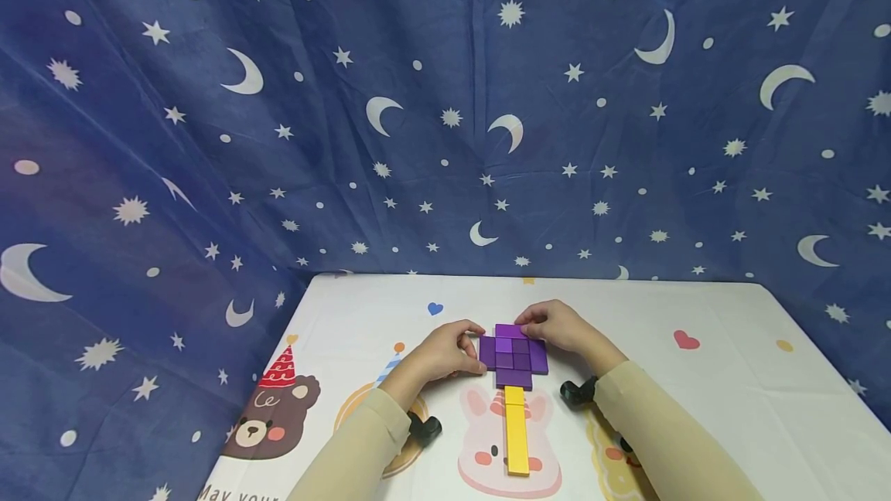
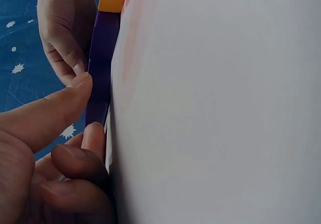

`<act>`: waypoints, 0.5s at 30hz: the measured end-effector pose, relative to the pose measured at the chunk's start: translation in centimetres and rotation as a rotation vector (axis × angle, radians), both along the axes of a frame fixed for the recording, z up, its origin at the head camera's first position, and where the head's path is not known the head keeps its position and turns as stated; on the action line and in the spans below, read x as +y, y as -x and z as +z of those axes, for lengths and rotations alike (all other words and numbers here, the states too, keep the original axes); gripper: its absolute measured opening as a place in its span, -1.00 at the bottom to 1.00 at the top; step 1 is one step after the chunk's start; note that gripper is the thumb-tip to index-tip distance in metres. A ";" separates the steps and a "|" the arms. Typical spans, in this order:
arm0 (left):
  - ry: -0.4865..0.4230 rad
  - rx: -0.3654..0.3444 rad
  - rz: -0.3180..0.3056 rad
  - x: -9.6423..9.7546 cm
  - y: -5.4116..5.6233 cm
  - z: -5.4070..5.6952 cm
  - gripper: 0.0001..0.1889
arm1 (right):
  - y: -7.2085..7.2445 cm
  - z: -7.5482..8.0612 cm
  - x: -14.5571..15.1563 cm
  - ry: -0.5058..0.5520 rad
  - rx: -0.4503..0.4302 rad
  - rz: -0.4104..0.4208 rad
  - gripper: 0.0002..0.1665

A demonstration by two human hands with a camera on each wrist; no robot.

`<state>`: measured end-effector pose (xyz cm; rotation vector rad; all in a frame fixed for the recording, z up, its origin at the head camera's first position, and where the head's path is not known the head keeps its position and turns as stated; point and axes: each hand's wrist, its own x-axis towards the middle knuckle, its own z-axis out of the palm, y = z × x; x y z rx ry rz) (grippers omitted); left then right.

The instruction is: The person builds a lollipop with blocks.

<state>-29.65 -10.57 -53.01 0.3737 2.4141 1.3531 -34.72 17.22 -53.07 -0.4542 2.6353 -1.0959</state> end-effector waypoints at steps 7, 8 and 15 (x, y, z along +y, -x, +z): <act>0.002 -0.014 0.008 0.1 0.0 0.0 -0.27 | 0.1 0.0 0.3 0.023 -0.001 -0.004 -0.80; 0.000 -0.016 0.008 0.1 0.0 0.0 -0.26 | 0.1 0.0 0.3 0.024 0.000 -0.004 -0.80; -0.023 -0.030 0.017 -0.1 -0.1 0.0 -0.25 | 0.1 0.0 0.5 0.050 0.007 0.003 -0.77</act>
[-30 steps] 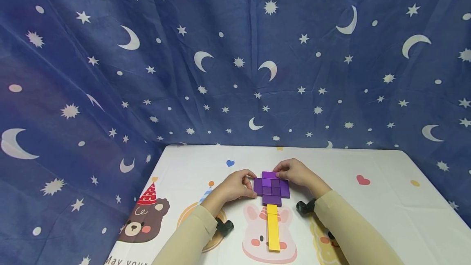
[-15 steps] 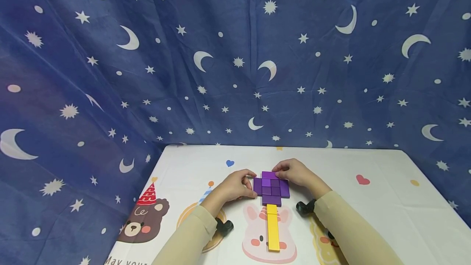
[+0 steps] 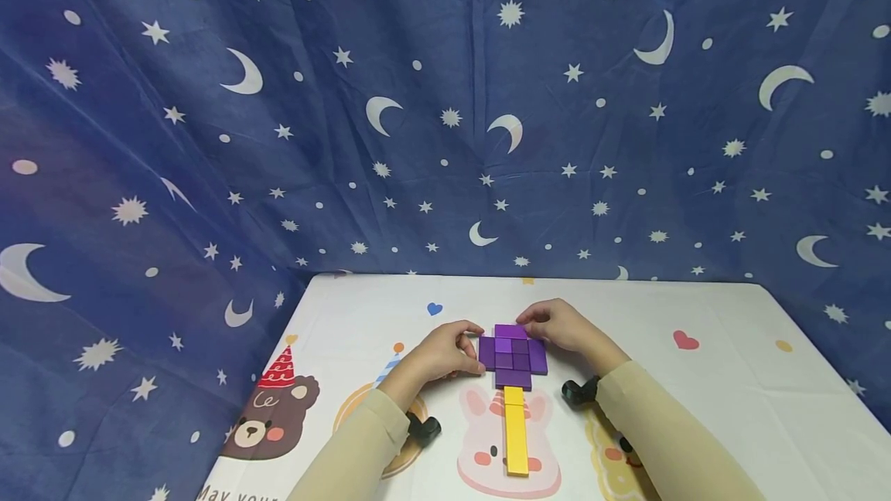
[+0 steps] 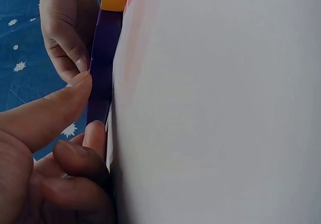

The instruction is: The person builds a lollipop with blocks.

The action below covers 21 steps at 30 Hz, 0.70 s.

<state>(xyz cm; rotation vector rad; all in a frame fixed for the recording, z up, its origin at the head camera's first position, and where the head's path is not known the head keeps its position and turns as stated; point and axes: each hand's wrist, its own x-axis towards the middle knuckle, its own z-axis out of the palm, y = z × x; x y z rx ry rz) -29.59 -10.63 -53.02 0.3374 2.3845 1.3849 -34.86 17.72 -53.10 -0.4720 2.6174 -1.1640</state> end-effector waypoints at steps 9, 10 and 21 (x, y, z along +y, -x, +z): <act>-0.022 -0.015 0.011 -0.1 0.0 0.0 -0.25 | 0.0 -0.1 0.2 0.004 0.022 -0.026 -0.79; -0.023 -0.017 0.009 -0.1 0.0 0.0 -0.25 | 0.0 -0.1 0.2 0.008 0.021 -0.029 -0.80; -0.032 -0.028 -0.001 -0.1 -0.6 1.0 -0.24 | -0.6 0.5 0.7 0.022 0.048 -0.034 -0.76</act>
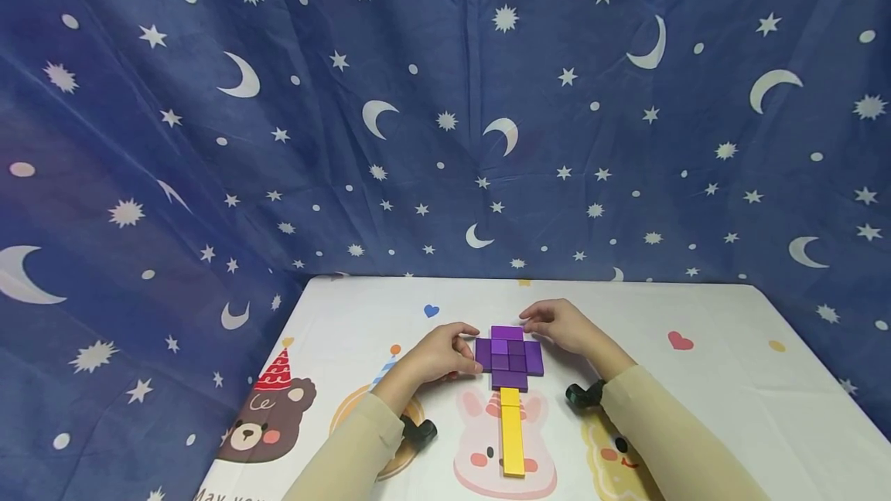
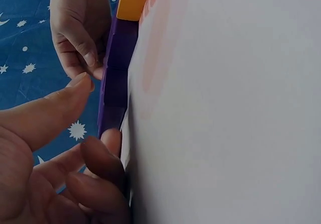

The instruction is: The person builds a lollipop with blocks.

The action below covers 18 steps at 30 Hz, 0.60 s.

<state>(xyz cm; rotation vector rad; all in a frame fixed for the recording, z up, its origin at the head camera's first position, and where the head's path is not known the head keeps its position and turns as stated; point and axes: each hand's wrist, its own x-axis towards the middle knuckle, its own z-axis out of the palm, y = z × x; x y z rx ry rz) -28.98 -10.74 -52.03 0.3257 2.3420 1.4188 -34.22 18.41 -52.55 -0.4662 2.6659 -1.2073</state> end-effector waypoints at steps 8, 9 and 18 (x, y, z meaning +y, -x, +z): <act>0.058 0.065 0.051 -0.1 -0.1 0.1 -0.27 | -0.7 0.1 0.6 -0.010 0.027 -0.049 -0.64; 0.069 0.074 0.060 -0.2 -0.2 0.2 -0.27 | -0.8 0.1 0.7 -0.014 0.034 -0.060 -0.62; 0.214 0.271 0.126 -0.5 -0.4 0.4 -0.36 | -2.3 0.3 1.3 -0.074 0.123 -0.117 -0.48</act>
